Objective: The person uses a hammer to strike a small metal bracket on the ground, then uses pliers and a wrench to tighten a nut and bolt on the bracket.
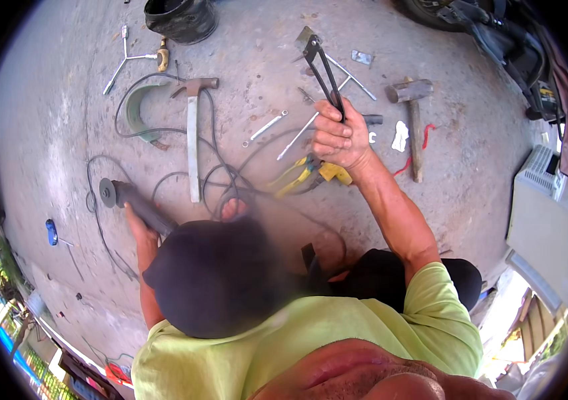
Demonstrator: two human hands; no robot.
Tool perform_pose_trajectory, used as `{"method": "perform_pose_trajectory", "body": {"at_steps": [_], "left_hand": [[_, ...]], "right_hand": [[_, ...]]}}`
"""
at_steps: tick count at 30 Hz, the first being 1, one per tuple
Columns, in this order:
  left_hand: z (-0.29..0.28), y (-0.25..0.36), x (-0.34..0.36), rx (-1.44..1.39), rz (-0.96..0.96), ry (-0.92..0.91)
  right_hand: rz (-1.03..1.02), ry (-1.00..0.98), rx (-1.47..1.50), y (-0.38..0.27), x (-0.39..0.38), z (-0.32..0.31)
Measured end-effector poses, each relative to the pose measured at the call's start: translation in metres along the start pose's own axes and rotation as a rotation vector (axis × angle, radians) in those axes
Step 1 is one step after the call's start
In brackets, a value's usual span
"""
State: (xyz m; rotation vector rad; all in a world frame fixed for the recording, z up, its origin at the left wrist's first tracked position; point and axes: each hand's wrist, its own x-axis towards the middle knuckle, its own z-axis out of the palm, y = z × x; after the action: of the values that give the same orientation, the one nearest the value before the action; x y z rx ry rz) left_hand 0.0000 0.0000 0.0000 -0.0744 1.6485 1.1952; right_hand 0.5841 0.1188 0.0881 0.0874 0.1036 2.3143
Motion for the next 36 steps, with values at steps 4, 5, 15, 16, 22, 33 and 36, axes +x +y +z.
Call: {"method": "perform_pose_trajectory", "body": {"at_steps": [4, 5, 15, 16, 22, 33, 36], "left_hand": [[0.013, 0.01, -0.022, 0.037, 0.079, 0.167], [0.009, 0.01, -0.026, 0.072, 0.094, 0.19], [0.03, 0.027, -0.096, 1.24, 0.29, 0.307], [0.044, 0.026, -0.099, 1.308, 0.321, 0.274], [0.139, -0.007, -0.083, 1.375, 0.568, -0.066], [0.234, -0.048, -0.069, 1.592, 0.85, -0.291], [0.238, -0.049, -0.07, 1.648, 0.907, -0.233]], "right_hand": [[-0.095, 0.126, -0.207, -0.007, -0.013, 0.01], [-0.145, 0.193, -0.315, -0.012, -0.018, 0.016], [-0.64, 1.348, -1.662, -0.119, -0.192, -0.017], [-0.602, 1.401, -1.699, -0.126, -0.208, -0.023], [-0.468, 1.56, -1.851, -0.157, -0.245, -0.059], [-0.42, 1.565, -1.981, -0.168, -0.24, -0.068], [-0.487, 1.585, -1.987, -0.16, -0.234, -0.064]]}}
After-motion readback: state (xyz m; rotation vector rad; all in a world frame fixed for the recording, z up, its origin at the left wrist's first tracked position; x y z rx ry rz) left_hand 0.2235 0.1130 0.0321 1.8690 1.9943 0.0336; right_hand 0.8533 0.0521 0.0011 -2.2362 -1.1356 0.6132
